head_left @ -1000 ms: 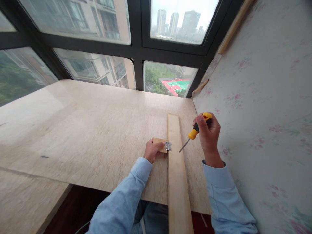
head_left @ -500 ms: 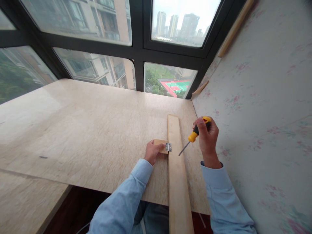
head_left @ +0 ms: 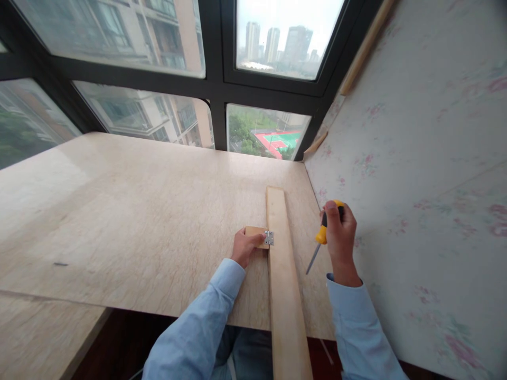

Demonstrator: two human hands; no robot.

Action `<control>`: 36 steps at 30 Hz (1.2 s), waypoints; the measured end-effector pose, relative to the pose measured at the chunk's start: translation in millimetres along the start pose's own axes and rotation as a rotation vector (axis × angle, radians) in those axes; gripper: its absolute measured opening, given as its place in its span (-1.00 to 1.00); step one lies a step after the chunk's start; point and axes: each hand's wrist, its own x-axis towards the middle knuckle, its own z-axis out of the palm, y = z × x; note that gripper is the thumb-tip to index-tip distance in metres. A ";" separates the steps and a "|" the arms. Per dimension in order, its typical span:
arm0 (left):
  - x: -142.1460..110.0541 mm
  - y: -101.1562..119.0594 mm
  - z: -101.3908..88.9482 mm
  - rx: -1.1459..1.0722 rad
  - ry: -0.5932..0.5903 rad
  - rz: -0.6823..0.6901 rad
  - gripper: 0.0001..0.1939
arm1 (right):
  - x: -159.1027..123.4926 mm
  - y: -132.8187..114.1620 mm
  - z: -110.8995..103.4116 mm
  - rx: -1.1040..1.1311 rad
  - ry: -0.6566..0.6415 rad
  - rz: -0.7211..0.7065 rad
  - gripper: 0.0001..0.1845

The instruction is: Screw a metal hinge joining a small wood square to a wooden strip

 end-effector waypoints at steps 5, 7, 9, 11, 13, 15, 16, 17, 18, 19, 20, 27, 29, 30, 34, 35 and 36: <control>-2.7 2.8 2.8 -0.001 0.021 0.009 -0.53 | 5.2 0.8 -3.9 -0.305 -0.230 0.073 -0.38; -3.5 3.2 3.8 0.001 0.035 0.011 -0.55 | 6.4 3.7 -4.2 -0.423 -0.320 0.104 -0.33; -3.8 3.0 4.4 0.000 0.044 0.011 -0.56 | 6.9 8.5 -5.4 -0.513 -0.386 0.134 -0.30; -3.5 2.1 4.6 -0.004 0.046 0.015 -0.56 | 6.8 13.7 -7.2 -0.589 -0.441 0.155 -0.29; -2.6 1.0 4.3 -0.008 0.042 0.021 -0.57 | 6.2 18.4 -8.8 -0.661 -0.497 0.172 -0.29; -1.3 -0.1 3.8 -0.014 0.033 0.030 -0.56 | 5.5 22.6 -9.0 -0.740 -0.565 0.204 -0.30; -0.7 -0.5 3.7 -0.016 0.031 0.033 -0.56 | 5.2 24.8 -8.5 -0.775 -0.598 0.222 -0.31; -0.1 -0.8 3.6 -0.018 0.033 0.036 -0.56 | 5.0 27.2 -7.6 -0.807 -0.628 0.241 -0.32; 0.3 -0.9 3.6 -0.019 0.038 0.037 -0.56 | 4.8 29.7 -6.3 -0.833 -0.654 0.257 -0.32; 0.5 -1.0 3.7 -0.019 0.044 0.036 -0.56 | 4.7 32.6 -4.8 -0.852 -0.672 0.269 -0.33; 0.7 -1.0 3.8 -0.017 0.050 0.032 -0.56 | 4.7 35.5 -3.1 -0.865 -0.686 0.280 -0.33; 1.7 -1.3 3.2 0.009 0.051 0.041 -0.57 | 7.2 55.4 9.1 -0.967 -0.759 0.360 -0.33; 2.3 -1.1 3.4 0.017 0.065 0.033 -0.56 | 8.5 60.4 12.3 -1.002 -0.771 0.375 -0.31; 2.5 -0.8 3.7 0.018 0.070 0.026 -0.56 | 9.1 62.6 13.8 -1.019 -0.775 0.379 -0.30; 1.8 0.5 4.9 0.004 0.061 0.018 -0.62 | 10.9 66.8 18.4 -1.079 -0.795 0.363 -0.31; 1.5 0.8 5.2 -0.001 0.057 0.022 -0.62 | 11.1 66.8 18.8 -1.089 -0.804 0.353 -0.32; 1.3 1.0 5.3 -0.003 0.059 0.025 -0.63 | 11.1 66.5 18.9 -1.097 -0.814 0.341 -0.32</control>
